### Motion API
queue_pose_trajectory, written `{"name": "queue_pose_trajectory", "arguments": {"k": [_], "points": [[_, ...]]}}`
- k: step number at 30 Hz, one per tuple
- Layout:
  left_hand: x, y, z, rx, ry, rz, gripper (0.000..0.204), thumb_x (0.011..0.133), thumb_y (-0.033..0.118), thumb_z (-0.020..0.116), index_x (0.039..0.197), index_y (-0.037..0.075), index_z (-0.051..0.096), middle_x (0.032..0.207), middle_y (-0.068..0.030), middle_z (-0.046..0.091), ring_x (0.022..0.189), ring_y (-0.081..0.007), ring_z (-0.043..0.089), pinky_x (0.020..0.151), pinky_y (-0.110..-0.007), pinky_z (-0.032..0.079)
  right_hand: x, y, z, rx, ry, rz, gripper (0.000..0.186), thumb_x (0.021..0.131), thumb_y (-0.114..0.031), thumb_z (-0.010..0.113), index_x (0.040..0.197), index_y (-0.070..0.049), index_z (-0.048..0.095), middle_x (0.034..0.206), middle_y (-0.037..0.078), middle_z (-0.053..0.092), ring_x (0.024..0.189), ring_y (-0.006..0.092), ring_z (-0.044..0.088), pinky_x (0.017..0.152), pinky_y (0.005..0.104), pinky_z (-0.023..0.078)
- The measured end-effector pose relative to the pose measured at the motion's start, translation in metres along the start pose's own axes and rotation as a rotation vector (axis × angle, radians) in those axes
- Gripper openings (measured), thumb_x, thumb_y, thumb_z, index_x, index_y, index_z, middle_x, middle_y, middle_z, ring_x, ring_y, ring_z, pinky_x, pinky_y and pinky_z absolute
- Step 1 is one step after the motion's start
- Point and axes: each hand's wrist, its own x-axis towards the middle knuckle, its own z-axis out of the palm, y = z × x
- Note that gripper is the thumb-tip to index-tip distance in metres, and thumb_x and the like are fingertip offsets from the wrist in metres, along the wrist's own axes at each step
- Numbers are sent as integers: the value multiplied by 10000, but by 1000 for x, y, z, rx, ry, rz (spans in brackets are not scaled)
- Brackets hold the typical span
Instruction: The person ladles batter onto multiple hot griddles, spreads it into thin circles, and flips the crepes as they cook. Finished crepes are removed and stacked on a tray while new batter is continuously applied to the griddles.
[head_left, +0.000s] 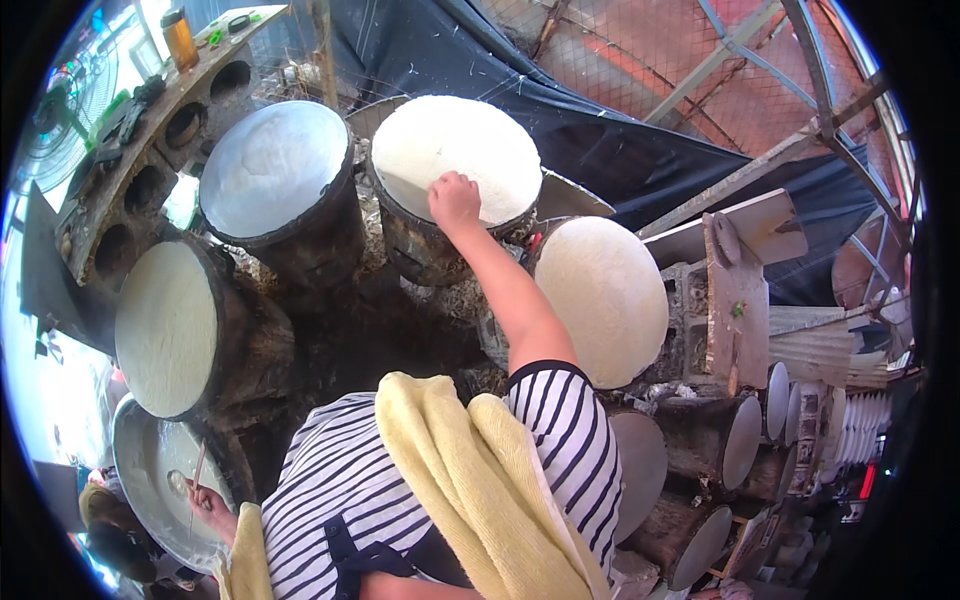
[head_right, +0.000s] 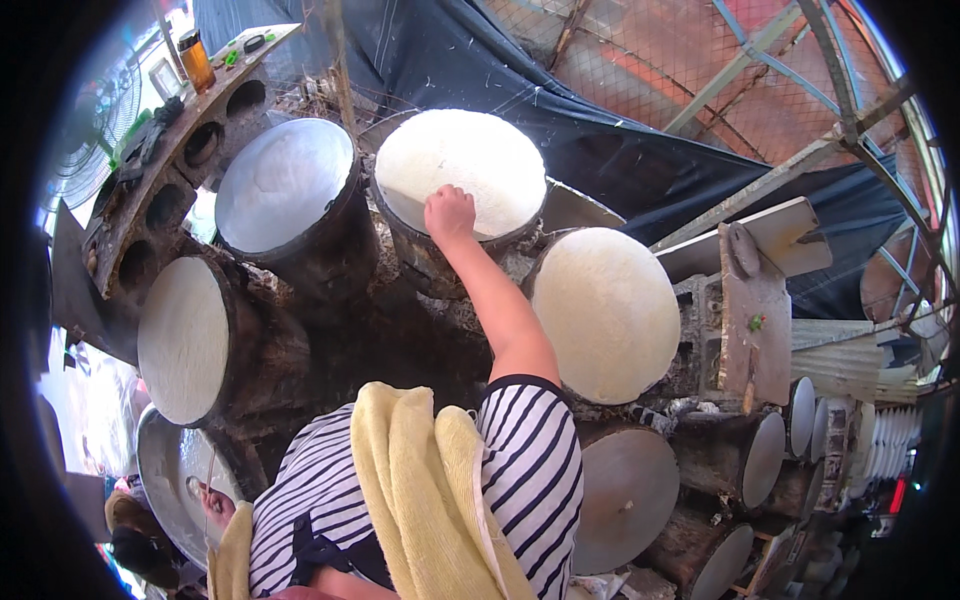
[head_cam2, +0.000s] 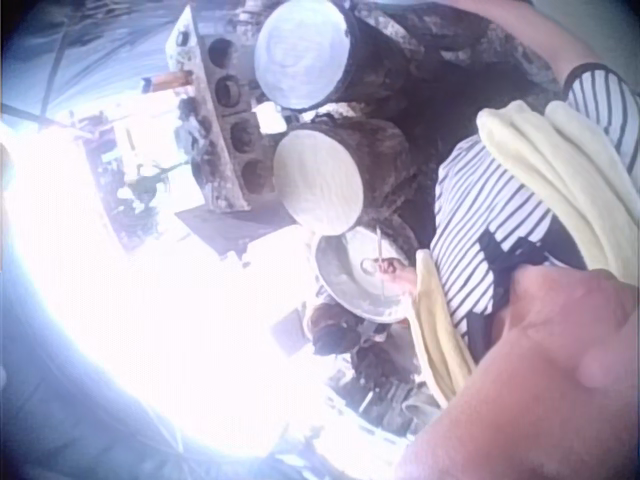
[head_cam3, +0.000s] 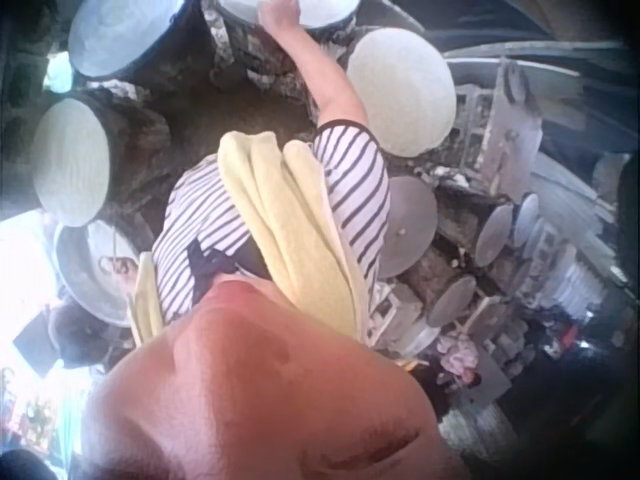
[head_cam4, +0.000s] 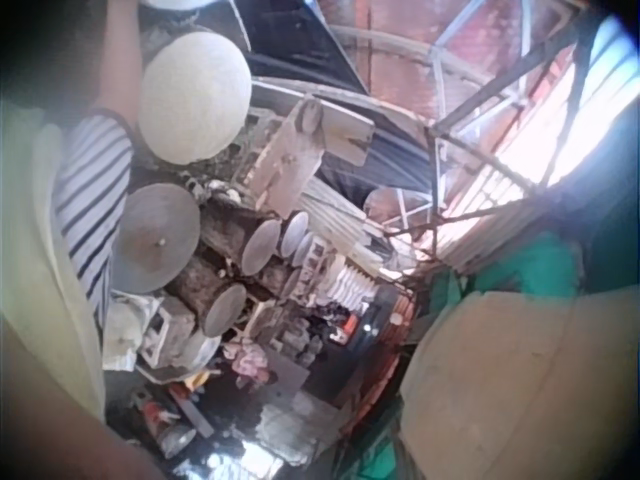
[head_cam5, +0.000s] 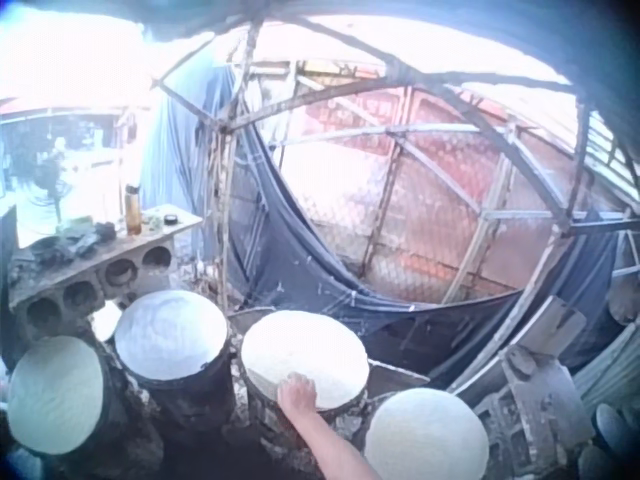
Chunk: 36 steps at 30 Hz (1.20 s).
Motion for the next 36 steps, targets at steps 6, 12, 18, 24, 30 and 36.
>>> {"name": "queue_pose_trajectory", "arguments": {"k": [6,12,18,24,30,36], "points": [[-23,-29,24,-24,112,77,307,906,15,497,1197,-77,460,1101,-144,600,488,-33,338,407,-154,331,47,25,-54,197,126,355,216,854,-230,485,809,-119,665,766,131,658,726,336,630,648,451,494],[-13,-17,5,96,99,117,328,910,24,500,1218,-80,456,1019,-117,601,474,-29,320,402,-153,324,89,92,-93,13,298,523,243,867,-333,477,867,-167,654,812,144,668,783,370,641,677,499,500],[-74,-84,78,-32,7,35,325,911,24,497,1216,-82,461,902,-88,585,469,-23,311,394,-152,322,105,158,-160,3,510,657,288,847,-340,465,897,-149,676,858,155,669,816,388,628,706,504,493],[-76,-96,97,81,136,111,316,905,17,506,1203,-79,468,1033,-122,597,485,-31,331,391,-152,319,107,208,-214,11,688,748,301,848,-310,474,948,-121,685,890,166,672,842,375,635,740,478,497],[-76,-91,96,55,229,188,300,899,17,512,1183,-70,468,1139,-134,585,500,-38,354,394,-154,313,88,240,-214,0,712,827,310,835,-270,469,892,-51,681,873,191,665,833,391,628,728,476,496],[-84,-84,99,-15,186,94,302,902,12,482,1196,-56,464,1145,-144,591,494,-44,360,402,-162,326,45,298,-203,-22,823,940,308,800,-214,490,819,46,654,819,233,653,790,397,628,719,448,487]]}}
